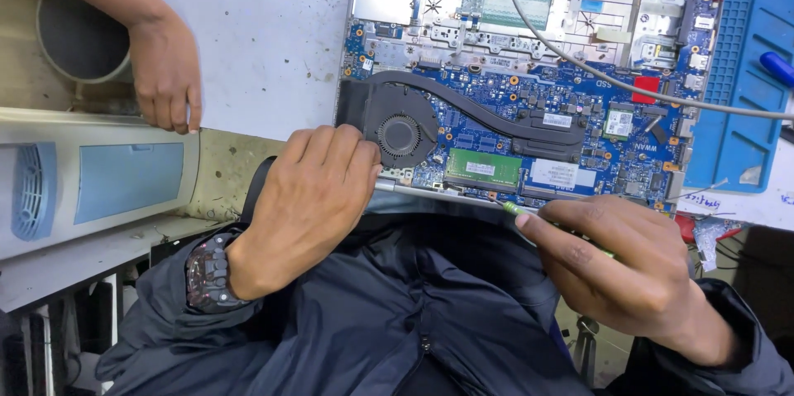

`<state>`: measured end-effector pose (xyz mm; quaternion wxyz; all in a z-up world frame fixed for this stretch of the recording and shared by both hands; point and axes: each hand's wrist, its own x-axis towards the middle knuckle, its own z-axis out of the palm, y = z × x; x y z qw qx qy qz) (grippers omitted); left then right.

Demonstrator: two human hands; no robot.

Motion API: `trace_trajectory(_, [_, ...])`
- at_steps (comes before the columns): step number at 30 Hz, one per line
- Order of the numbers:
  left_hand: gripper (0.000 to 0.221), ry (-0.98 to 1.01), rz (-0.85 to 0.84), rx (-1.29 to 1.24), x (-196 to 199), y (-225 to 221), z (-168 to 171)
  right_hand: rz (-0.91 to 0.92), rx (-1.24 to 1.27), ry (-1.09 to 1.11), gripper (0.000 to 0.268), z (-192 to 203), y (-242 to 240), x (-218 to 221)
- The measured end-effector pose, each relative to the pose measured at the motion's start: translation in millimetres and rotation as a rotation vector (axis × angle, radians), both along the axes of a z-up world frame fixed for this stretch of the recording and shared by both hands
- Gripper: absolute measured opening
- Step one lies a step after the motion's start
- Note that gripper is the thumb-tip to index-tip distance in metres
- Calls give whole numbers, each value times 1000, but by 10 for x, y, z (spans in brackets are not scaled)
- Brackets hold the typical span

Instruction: Technician disassembling a laptop motherboard by carefully disconnecting ribbon cables and removing the cooling fan using prying tools.

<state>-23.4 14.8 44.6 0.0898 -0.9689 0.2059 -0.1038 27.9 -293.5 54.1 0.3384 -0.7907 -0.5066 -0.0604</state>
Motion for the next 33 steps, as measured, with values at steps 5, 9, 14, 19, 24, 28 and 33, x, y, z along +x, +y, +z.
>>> trace_trajectory(5, [23,-8,6,16,-1,14,-32,9,-1,-22,16,-24,59,20])
trace_trajectory(9, [27,-30,0,30,8,8,-22,5,-11,-28,16,-32,75,23])
trace_trajectory(14, [26,-43,-14,5,7,14,-44,0,-10,-18,16,-32,70,25])
trace_trajectory(19, [21,11,-18,-60,14,32,11,-13,10,-10,18,-28,102,36])
trace_trajectory(24, [15,33,-184,-293,106,-17,74,-69,125,-2,7,-68,167,35])
trace_trajectory(28, [10,-40,-237,-252,235,-107,11,-81,143,3,2,-66,195,54])
trace_trajectory(33, [11,-20,-350,-212,334,-131,18,-73,146,55,3,-76,187,76])
